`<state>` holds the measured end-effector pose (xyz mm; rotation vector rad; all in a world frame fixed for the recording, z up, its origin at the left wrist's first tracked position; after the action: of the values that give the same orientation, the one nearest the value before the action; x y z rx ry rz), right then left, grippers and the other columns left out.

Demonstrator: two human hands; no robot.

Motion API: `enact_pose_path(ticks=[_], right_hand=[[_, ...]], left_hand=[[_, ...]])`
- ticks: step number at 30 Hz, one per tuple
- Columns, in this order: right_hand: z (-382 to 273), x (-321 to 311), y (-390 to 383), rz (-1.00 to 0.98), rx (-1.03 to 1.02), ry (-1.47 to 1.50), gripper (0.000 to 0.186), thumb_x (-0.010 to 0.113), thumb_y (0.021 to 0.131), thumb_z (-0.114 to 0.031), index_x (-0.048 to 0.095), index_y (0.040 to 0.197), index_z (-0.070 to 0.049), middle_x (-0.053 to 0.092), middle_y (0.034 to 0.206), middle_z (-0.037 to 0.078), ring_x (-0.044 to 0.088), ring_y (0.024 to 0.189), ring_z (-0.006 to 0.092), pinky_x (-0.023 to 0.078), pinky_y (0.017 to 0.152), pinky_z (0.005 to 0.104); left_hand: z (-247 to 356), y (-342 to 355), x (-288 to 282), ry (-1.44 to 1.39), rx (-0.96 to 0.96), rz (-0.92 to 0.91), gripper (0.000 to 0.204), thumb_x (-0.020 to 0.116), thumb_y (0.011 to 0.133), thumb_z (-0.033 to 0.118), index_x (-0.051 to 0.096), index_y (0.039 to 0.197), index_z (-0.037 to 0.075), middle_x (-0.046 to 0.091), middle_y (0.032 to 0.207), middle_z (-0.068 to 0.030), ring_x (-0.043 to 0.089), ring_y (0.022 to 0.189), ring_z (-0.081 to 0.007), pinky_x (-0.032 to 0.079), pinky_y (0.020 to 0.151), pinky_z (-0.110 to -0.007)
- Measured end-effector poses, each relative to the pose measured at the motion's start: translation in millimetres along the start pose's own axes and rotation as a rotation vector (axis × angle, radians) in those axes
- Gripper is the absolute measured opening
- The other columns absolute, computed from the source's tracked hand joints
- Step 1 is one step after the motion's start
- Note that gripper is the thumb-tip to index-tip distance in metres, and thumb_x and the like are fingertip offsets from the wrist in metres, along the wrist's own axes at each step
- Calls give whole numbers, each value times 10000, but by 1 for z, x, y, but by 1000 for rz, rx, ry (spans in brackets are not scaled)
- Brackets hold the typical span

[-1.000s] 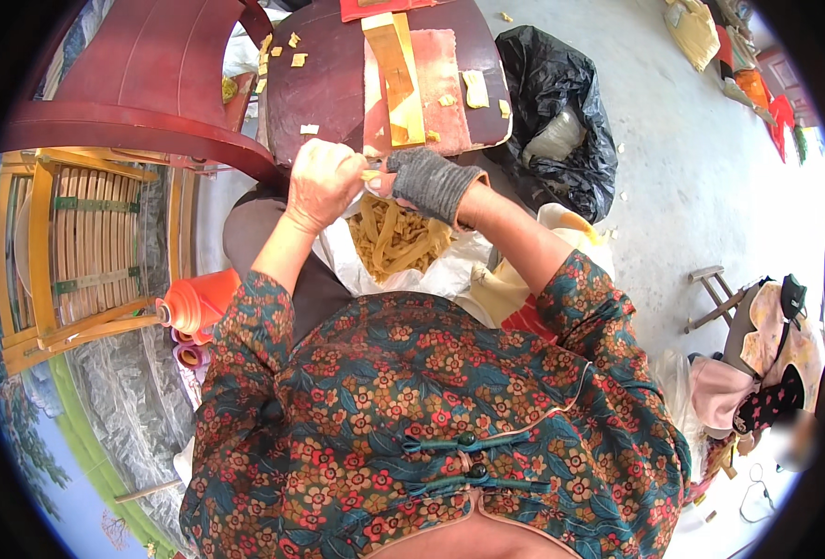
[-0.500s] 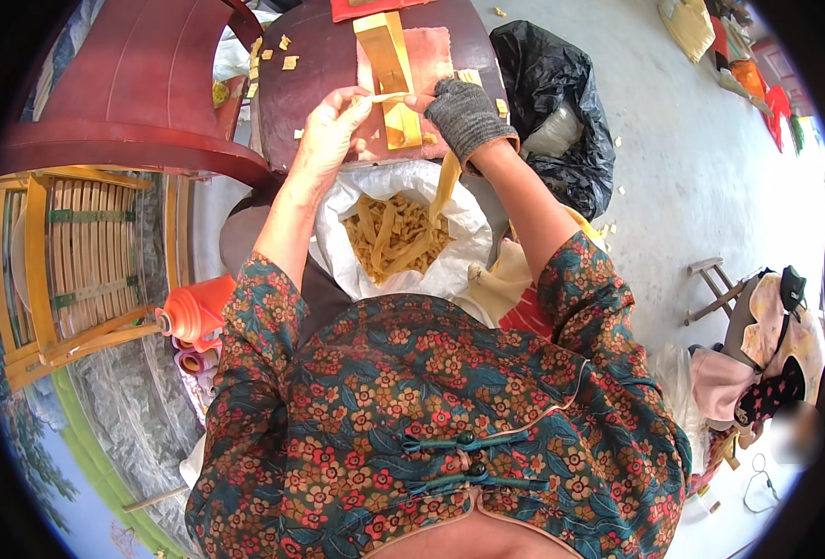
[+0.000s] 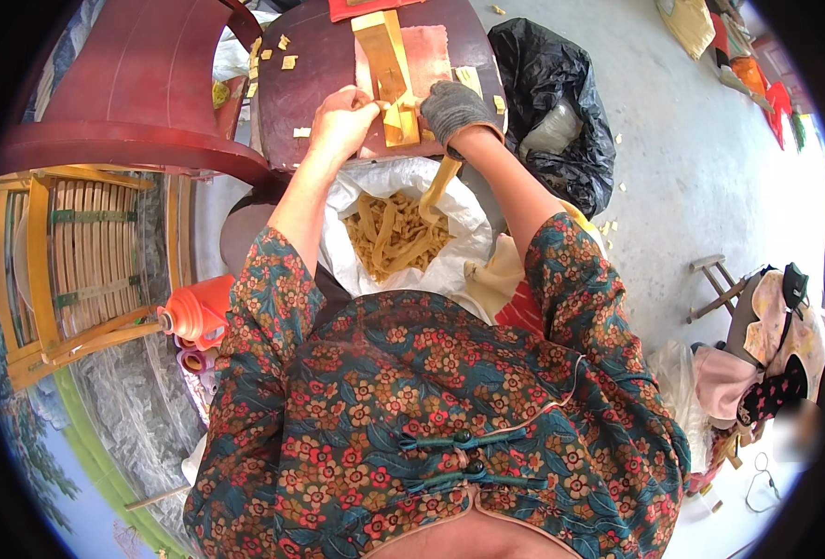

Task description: The person sits on the floor and repeatedly tears yellow strips from a larger sheet, placing the torn pieces into a white bag. The person also handles a black plastic bag and a white sack during the process.

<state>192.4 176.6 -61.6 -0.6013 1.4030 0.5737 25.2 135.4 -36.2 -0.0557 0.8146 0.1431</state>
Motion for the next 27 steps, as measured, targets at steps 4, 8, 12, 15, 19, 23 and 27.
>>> enact_pose_path(ticks=[4, 8, 12, 15, 19, 23, 27], right_hand=[[-9, -37, -18, 93, 294, 545, 247, 557, 801, -228, 635, 999, -102, 585, 1066, 131, 577, 981, 286, 471, 785, 383], [-46, -69, -56, 521, 78, 752, 212, 556, 825, -278, 606, 935, -104, 589, 905, 118, 578, 842, 286, 461, 721, 386], [-87, -71, -79, 671, -211, 680, 167, 535, 837, -230, 600, 936, -111, 569, 881, 95, 566, 809, 270, 453, 703, 369], [-100, -67, -80, 489, -332, 773, 177, 541, 836, -239, 600, 936, -107, 564, 907, 111, 560, 823, 292, 453, 713, 370], [-92, -61, -75, 197, -55, 1628, 261, 527, 848, -280, 613, 887, -37, 577, 745, 116, 574, 720, 242, 457, 704, 342], [-82, -46, -63, 437, 120, 1622, 296, 529, 857, -285, 582, 832, 5, 573, 718, 141, 572, 656, 253, 452, 640, 349], [-75, -56, -71, 601, 140, 1390, 257, 501, 876, -258, 550, 874, -6, 563, 726, 167, 558, 670, 291, 440, 643, 366]], left_hand=[[-13, -36, 2, -304, -24, -198, 257, 632, 778, 176, 610, 980, 18, 601, 794, -22, 526, 704, -83, 426, 639, -222], [-2, -80, 6, -543, -86, -307, 286, 525, 894, 285, 614, 1014, 41, 616, 888, -51, 525, 899, -126, 421, 802, -292], [8, -118, 22, -1397, -607, -439, 294, 469, 884, 232, 505, 1114, 52, 570, 1000, -65, 568, 867, -167, 486, 752, -309], [6, -102, 6, -1909, -365, -826, 318, 458, 873, 112, 451, 1159, -28, 549, 1009, -98, 575, 731, -85, 487, 514, -166], [23, -108, 8, -1480, -531, -288, 273, 444, 909, 168, 481, 1128, 10, 570, 913, -21, 538, 721, -102, 481, 624, -232], [-2, -105, 24, -1492, -707, -370, 207, 431, 910, 184, 507, 1068, 72, 562, 893, -3, 518, 749, -124, 461, 723, -296], [27, -106, 5, -1077, -455, -436, 171, 388, 865, 82, 543, 933, 55, 544, 836, -9, 513, 709, -154, 457, 705, -297]])
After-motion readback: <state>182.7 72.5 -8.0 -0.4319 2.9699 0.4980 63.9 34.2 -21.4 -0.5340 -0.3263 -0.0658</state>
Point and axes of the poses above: each hand's wrist, its own y-axis towards the middle knuckle, its own x-axis out of the palm, z = x × y, the point moved 3 cm from there along y, towards the middle knuckle
